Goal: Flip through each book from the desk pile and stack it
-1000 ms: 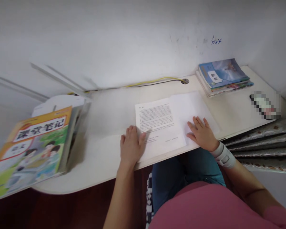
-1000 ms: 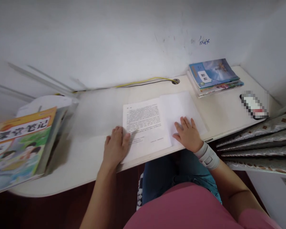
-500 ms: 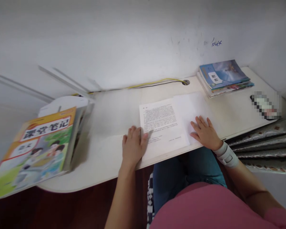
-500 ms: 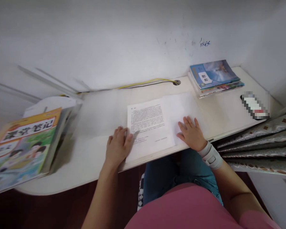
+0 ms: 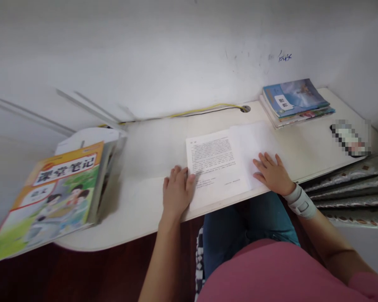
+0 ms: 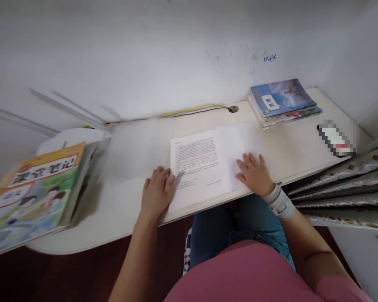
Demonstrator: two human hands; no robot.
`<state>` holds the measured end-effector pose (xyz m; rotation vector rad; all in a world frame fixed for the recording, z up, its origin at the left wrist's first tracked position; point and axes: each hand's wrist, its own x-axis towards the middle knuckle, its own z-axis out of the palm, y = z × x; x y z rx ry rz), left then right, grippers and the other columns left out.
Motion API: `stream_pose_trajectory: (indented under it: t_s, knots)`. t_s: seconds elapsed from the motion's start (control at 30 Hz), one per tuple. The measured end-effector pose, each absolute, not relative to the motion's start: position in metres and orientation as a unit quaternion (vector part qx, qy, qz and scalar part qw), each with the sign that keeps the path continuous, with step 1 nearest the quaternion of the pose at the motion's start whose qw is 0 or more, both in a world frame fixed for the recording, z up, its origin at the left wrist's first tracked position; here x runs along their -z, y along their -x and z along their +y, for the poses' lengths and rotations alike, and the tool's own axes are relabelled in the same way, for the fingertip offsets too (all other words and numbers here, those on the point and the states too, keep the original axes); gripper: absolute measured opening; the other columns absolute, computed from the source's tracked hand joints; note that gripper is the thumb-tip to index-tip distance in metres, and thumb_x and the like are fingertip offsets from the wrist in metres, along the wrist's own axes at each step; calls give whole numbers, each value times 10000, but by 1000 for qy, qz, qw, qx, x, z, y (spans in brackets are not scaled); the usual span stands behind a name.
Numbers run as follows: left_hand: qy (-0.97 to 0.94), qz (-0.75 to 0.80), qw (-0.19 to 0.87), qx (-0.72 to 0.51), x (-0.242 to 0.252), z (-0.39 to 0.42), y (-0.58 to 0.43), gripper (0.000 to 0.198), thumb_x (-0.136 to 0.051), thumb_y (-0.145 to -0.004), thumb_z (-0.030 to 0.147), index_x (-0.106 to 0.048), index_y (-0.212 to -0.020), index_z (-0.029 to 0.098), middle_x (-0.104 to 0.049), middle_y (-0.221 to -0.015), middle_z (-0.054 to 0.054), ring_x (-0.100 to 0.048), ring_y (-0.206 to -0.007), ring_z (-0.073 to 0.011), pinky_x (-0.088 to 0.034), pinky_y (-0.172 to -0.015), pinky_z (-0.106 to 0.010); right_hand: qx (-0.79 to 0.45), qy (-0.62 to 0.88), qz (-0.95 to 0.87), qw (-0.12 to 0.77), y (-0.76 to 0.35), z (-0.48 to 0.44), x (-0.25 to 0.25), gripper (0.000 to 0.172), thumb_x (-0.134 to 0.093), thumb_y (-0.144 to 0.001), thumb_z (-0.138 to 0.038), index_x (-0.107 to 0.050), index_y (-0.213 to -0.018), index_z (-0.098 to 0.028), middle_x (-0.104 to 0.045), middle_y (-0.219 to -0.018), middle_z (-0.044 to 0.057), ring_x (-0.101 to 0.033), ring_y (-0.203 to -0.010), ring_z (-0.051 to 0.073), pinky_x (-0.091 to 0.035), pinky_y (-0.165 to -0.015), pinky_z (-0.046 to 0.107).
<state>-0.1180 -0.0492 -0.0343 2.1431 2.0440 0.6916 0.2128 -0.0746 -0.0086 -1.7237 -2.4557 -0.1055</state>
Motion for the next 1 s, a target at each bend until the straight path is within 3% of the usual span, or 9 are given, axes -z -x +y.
stream_pose_trajectory:
  t_s: [0.1, 0.2, 0.37, 0.53, 0.63, 0.77, 0.9, 1.0]
  knots:
    - [-687, 655, 12, -315, 27, -53, 111, 389, -425, -921, 383, -595, -1169, 136, -510, -1377, -211, -367, -1369, -328, -249, -1103, -594, 39, 594, -799, 86, -204, -72, 2, 439, -420, -951, -377, -536, -1310, -151, -482, -1419, 188, -408, -1332, 346, -264, -1072, 603]
    - [-688, 609, 15, -394, 19, -59, 99, 333, -456, -908, 328, -610, -1148, 156, -546, -1352, -167, -408, -1351, -268, -245, -1145, -515, 42, 583, -802, 124, -186, -72, -5, 423, -418, -953, -340, -534, -1309, -143, -421, -1467, 184, -368, -1364, 321, -260, -1093, 561]
    - [-588, 650, 224, -427, 14, -61, 89, 366, -560, -835, 353, -630, -1142, 167, -549, -1365, -131, -456, -1315, -273, -300, -1137, -452, 14, 490, -861, 134, -157, -82, 0, 450, -433, -948, -374, -527, -1323, -144, -433, -1462, 172, -337, -1383, 311, -266, -1109, 520]
    - [-329, 598, 478, -553, -3, -56, 99, 234, -683, -726, 272, -677, -928, 155, -709, -1059, -100, -616, -1122, -242, -398, -1072, -414, 24, 498, -856, 139, -151, -86, 17, 477, -417, -955, -367, -504, -1345, -107, -394, -1474, 216, -306, -1398, 330, -312, -1090, 491]
    - [-229, 552, 568, -566, -17, -49, 106, 166, -716, -668, 191, -660, -809, 124, -719, -910, -111, -673, -973, -201, -465, -997, -350, 31, 496, -855, 146, -151, -86, 21, 477, -410, -960, -360, -498, -1353, -105, -377, -1482, 223, -308, -1396, 340, -314, -1089, 497]
    - [-271, 571, 588, -505, -25, -42, 111, 151, -701, -675, 226, -653, -778, 126, -718, -872, -122, -682, -852, -195, -523, -860, -348, 37, 489, -857, 154, -150, -86, 22, 472, -406, -962, -344, -499, -1353, -96, -379, -1474, 236, -326, -1388, 344, -324, -1085, 508]
    - [-395, 587, 585, -396, -33, -38, 108, 295, -713, -643, 360, -670, -817, 125, -720, -800, -89, -664, -732, -194, -521, -721, -333, 26, 484, -858, 168, -151, -86, 22, 464, -405, -960, -340, -513, -1338, -94, -385, -1469, 238, -329, -1386, 346, -340, -1077, 524]
    - [-444, 584, 543, -408, -54, -31, 97, 278, -712, -591, 343, -660, -771, 138, -685, -699, -33, -626, -638, -159, -492, -633, -285, -33, 476, -857, 193, -155, -84, 16, 489, -417, -953, -399, -506, -1347, -124, -431, -1447, 216, -331, -1389, 330, -342, -1078, 546]
